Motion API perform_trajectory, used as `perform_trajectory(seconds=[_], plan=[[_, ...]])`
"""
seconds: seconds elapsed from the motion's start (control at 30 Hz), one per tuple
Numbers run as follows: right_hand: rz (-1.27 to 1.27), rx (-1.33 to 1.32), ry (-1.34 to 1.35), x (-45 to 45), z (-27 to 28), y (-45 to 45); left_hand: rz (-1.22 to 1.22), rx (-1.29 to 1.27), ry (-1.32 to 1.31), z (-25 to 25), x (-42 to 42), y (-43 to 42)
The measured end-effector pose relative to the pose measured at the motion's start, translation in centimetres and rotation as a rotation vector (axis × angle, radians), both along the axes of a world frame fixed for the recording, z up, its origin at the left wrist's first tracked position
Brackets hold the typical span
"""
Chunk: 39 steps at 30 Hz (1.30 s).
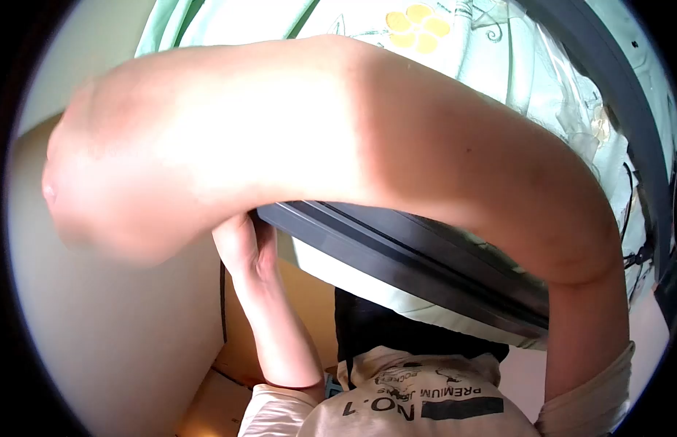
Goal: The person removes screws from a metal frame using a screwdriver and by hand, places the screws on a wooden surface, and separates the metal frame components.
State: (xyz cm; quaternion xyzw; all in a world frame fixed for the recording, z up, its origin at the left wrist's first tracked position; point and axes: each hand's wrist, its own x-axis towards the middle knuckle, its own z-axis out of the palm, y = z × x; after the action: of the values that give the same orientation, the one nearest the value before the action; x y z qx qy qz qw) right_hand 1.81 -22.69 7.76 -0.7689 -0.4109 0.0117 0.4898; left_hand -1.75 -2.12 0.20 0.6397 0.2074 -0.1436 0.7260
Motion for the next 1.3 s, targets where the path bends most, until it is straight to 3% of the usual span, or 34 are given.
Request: perform_trajectory(seconds=[0.53, 0.77, 0.9, 1.0, 1.1, 1.23, 1.3], plan=[[-0.043, -0.059, -0.002, -0.4, -1.6, -0.8, -0.003, 0.004, 0.039, -0.9, 0.2, 2.5], [-0.067, -0.215, 0.006, -0.3, 1.5, -0.5, -0.072, 0.027, 0.016, -0.9, -0.1, 2.0], [-0.128, -0.454, 0.013, 0.0, 5.2, -0.4, -0.259, 0.171, -0.217, -1.9, 0.2, 1.0], [-0.192, -0.651, 0.038, 0.2, 7.7, 0.2, -0.164, 0.196, -0.164, 0.1, 0.6, -0.6], [-0.273, -0.717, 0.014, 0.2, 8.5, 0.4, -0.194, 0.481, -0.457, 0.4, 1.7, -0.9], [-0.302, -0.721, -0.048, -0.4, 8.3, 1.4, -0.199, 0.449, -0.359, 2.0, 1.9, -0.9], [-0.279, -0.754, -0.052, -0.3, 8.4, 2.1, -0.258, 0.655, -0.4, 1.9, 1.9, -0.2]])
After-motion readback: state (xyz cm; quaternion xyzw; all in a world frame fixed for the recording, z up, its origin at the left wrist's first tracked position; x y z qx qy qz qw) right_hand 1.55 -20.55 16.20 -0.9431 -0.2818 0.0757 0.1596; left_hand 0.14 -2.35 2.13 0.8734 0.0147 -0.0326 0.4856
